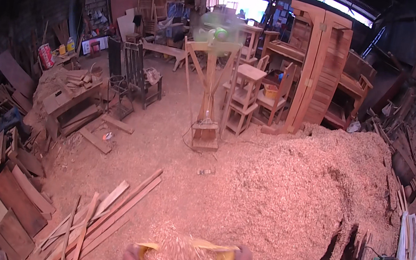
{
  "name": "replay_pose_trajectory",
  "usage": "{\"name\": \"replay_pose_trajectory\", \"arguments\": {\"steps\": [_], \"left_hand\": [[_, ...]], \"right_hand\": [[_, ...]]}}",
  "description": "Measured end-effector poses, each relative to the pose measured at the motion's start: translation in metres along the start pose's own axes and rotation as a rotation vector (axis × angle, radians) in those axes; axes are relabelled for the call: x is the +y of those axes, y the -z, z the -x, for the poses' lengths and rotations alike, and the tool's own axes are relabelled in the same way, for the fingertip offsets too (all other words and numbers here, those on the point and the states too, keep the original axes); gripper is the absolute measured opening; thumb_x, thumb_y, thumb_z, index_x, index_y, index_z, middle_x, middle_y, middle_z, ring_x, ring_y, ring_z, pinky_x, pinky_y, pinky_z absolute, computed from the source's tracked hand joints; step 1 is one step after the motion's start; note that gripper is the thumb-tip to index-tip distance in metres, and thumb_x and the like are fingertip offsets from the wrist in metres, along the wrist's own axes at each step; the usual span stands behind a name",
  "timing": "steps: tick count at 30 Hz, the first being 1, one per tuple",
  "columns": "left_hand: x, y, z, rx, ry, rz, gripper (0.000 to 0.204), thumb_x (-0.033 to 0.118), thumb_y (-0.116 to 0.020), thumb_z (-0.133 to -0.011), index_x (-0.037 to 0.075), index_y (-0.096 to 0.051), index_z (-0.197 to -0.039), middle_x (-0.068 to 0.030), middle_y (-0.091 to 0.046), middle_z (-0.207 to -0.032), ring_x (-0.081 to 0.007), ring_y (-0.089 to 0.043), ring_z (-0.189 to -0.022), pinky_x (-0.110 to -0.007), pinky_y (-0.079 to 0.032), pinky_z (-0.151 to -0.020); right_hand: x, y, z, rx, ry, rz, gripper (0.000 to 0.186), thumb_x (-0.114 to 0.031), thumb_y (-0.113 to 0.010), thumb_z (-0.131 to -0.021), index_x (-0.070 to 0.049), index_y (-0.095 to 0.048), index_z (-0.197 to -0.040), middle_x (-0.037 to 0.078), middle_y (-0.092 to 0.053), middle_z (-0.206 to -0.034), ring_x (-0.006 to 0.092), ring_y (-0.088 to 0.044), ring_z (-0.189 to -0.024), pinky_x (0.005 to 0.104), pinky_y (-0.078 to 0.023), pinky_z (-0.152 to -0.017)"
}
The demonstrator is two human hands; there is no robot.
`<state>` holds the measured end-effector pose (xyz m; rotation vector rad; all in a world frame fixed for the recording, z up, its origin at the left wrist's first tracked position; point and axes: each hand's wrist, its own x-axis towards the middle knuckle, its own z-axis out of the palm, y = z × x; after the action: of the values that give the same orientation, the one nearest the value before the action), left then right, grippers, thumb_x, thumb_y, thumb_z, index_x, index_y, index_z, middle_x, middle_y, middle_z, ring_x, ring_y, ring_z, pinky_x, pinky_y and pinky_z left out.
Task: Shoveling wood shavings into a sack and tying it shut in a workshop.
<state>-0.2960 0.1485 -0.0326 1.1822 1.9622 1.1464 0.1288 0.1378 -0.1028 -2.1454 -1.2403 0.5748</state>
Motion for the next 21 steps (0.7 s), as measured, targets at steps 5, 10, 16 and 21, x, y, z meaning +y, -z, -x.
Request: {"name": "replay_pose_trajectory", "arguments": {"steps": [5, 10, 16, 21], "left_hand": [[-0.090, -0.016, 0.051, 0.033, -0.142, -0.486, 0.042, 0.030, -0.048, -0.098, 0.001, -0.052, -0.129, -0.0161, -0.060, -0.116, -0.0310, -0.055, -0.103, -0.036, -0.047, -0.090], [-0.161, -0.057, 0.079, -0.035, 0.298, -0.331, 0.051, 0.036, -0.046, -0.098, 0.001, -0.044, -0.135, -0.0149, -0.052, -0.128, -0.0271, -0.050, -0.115, -0.035, -0.041, -0.097], [-0.087, -0.027, 0.046, -0.033, 0.239, -0.042, 0.047, 0.032, -0.047, -0.098, 0.000, -0.047, -0.132, -0.0157, -0.054, -0.125, -0.0270, -0.052, -0.111, -0.034, -0.043, -0.095], [0.017, 0.057, 0.016, 0.017, 0.045, 0.087, 0.043, 0.029, -0.048, -0.097, -0.001, -0.049, -0.129, -0.0164, -0.056, -0.121, -0.0270, -0.054, -0.108, -0.034, -0.044, -0.093]], "right_hand": [[0.055, 0.001, 0.038, -0.057, -0.066, -0.032, 0.025, -0.022, -0.055, -0.080, -0.006, -0.069, -0.093, 0.016, -0.067, -0.087, 0.0326, -0.064, -0.083, 0.0428, -0.049, -0.075], [0.047, -0.023, 0.057, -0.043, -0.284, -0.548, 0.026, -0.016, -0.049, -0.082, 0.000, -0.065, -0.095, 0.016, -0.065, -0.086, 0.0256, -0.062, -0.079, 0.0388, -0.050, -0.069], [-0.012, -0.028, 0.028, -0.062, -0.721, -0.965, 0.026, -0.005, -0.048, -0.076, 0.004, -0.059, -0.097, 0.018, -0.062, -0.088, 0.0275, -0.061, -0.071, 0.0413, -0.050, -0.063], [-0.072, 0.026, 0.037, -0.152, -0.807, -1.067, 0.023, -0.004, -0.046, -0.076, 0.003, -0.060, -0.094, 0.015, -0.062, -0.087, 0.0266, -0.062, -0.072, 0.0411, -0.050, -0.062]]}}
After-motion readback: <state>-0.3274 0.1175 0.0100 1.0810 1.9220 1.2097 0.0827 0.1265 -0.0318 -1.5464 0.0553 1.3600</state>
